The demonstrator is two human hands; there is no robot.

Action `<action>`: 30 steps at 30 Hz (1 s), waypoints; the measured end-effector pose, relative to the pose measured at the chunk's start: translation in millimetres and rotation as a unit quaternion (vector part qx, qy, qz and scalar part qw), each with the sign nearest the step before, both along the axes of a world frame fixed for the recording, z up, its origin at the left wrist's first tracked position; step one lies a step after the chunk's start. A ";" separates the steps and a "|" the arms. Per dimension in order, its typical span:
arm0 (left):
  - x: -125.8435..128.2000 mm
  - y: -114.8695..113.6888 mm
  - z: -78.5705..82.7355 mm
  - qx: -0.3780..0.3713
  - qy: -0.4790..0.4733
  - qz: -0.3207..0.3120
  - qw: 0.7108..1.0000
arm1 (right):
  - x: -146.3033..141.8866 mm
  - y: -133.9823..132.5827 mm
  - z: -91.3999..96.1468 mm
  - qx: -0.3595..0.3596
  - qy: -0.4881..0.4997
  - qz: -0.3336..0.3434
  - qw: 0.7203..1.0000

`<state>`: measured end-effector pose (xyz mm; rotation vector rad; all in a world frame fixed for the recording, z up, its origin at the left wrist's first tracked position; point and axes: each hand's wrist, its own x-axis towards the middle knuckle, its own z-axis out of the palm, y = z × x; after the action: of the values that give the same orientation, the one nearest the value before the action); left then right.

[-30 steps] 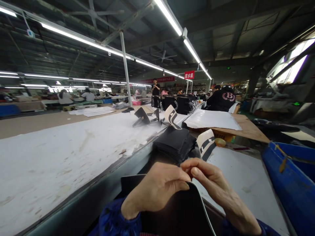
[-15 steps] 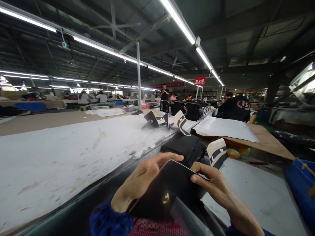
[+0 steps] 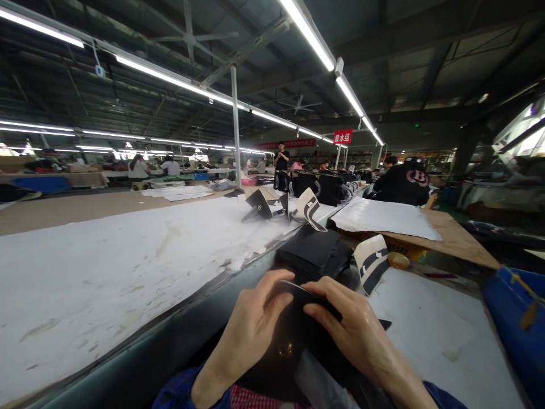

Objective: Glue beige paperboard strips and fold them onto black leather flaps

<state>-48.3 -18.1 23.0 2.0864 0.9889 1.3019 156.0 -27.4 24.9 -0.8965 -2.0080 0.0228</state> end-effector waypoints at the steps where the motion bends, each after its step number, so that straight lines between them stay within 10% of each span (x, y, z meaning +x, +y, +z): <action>1: 1.4 -0.1 -1.2 -0.010 0.001 -0.001 1.000 | -4.5 -0.1 -1.0 0.013 0.000 0.004 1.000; 14: 14.0 0.3 0.6 -0.008 0.009 0.058 0.998 | -20.1 0.5 -7.2 0.161 -0.011 -0.035 0.986; 19: 1.8 -7.0 7.1 -0.108 0.042 -0.024 0.993 | -7.2 2.6 -1.7 -0.035 0.116 0.014 0.993; 25: -7.9 -14.0 0.3 -0.072 0.032 -0.084 0.993 | 2.3 5.1 2.0 -0.354 0.231 0.138 0.896; 30: -2.0 -8.8 -11.4 -0.039 0.040 -0.049 0.997 | -8.9 2.1 3.3 -0.108 0.148 0.049 0.982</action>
<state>-50.3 -27.0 11.5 2.1146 0.9427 1.1215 147.1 -25.3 28.2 -0.8703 -1.7889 0.4135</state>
